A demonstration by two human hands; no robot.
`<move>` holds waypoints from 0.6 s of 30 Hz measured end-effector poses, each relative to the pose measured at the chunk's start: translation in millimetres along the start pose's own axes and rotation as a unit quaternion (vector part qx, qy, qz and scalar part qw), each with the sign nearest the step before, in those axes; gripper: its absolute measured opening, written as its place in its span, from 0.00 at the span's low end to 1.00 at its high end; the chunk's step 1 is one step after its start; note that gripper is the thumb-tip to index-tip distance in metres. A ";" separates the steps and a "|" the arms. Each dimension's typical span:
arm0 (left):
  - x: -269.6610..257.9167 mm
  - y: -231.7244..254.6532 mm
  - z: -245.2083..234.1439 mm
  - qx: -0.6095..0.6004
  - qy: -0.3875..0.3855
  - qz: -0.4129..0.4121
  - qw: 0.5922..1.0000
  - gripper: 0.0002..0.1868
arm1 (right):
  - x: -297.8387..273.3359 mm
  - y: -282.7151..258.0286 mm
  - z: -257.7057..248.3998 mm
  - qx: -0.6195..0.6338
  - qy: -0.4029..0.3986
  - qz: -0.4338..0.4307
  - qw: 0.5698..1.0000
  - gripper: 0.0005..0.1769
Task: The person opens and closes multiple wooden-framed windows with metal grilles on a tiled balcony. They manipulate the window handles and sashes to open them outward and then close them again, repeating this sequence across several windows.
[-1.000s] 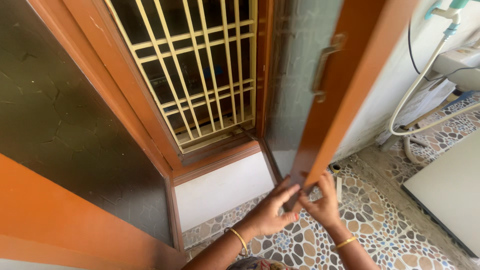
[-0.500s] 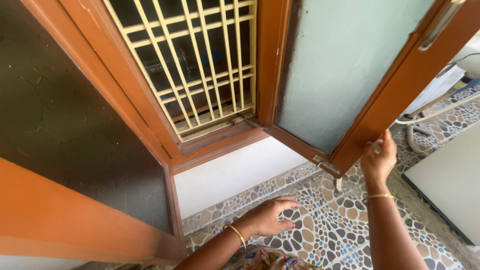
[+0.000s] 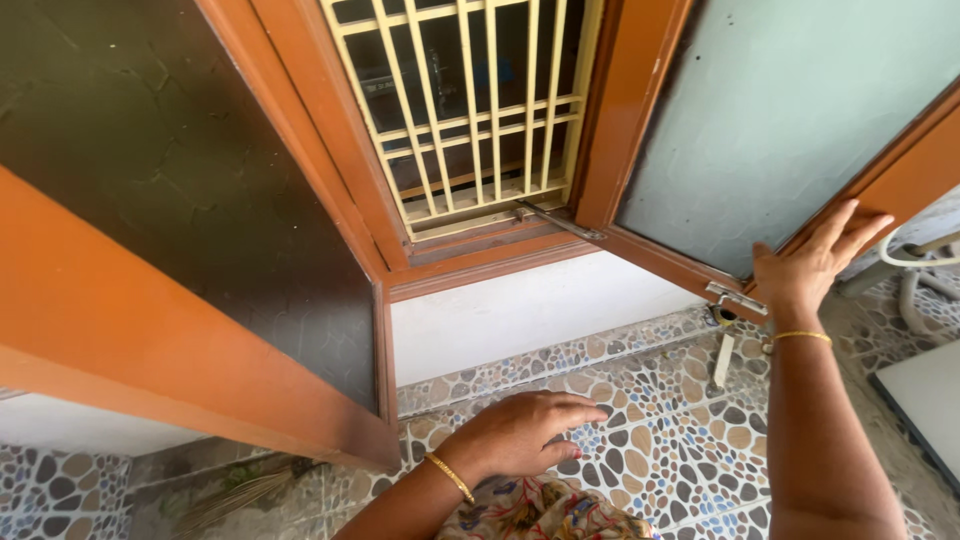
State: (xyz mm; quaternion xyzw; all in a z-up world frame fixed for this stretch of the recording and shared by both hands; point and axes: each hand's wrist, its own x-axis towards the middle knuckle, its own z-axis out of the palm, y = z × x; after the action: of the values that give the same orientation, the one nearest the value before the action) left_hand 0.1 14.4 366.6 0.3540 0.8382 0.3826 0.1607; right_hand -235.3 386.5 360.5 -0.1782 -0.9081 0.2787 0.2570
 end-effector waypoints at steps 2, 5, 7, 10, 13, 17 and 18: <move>-11.9 8.3 -9.5 0.009 0.029 0.008 1.000 0.26 | 13.2 -1.5 1.6 0.013 0.003 -0.020 1.000 0.73; -24.6 13.7 -20.0 0.004 0.066 0.008 0.998 0.25 | 36.6 -0.5 1.4 0.040 -0.032 0.017 0.999 0.74; -30.2 14.0 -22.7 0.005 0.075 0.004 0.997 0.26 | 49.3 2.2 -1.9 0.033 -0.055 0.033 0.997 0.73; -37.9 12.8 -22.3 0.011 0.080 0.003 0.997 0.25 | 58.1 3.0 -6.7 0.036 -0.086 0.046 0.995 0.71; -48.4 13.1 -21.4 0.029 0.071 0.006 0.997 0.23 | 49.3 -2.1 -4.3 0.097 -0.133 0.096 0.982 0.71; -67.3 20.7 -18.7 0.204 0.227 0.160 0.939 0.13 | 2.6 -25.2 22.2 0.133 -0.145 0.067 0.978 0.59; -76.5 24.5 -18.7 0.228 0.258 0.182 0.921 0.11 | -16.9 -33.0 28.8 0.135 -0.178 0.080 0.972 0.51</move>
State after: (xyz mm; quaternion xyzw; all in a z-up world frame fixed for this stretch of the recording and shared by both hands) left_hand 54.9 -39.0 397.3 0.4165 0.8362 0.2817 -0.2188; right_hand -244.0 340.9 353.5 -0.1618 -0.8761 0.4453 0.0899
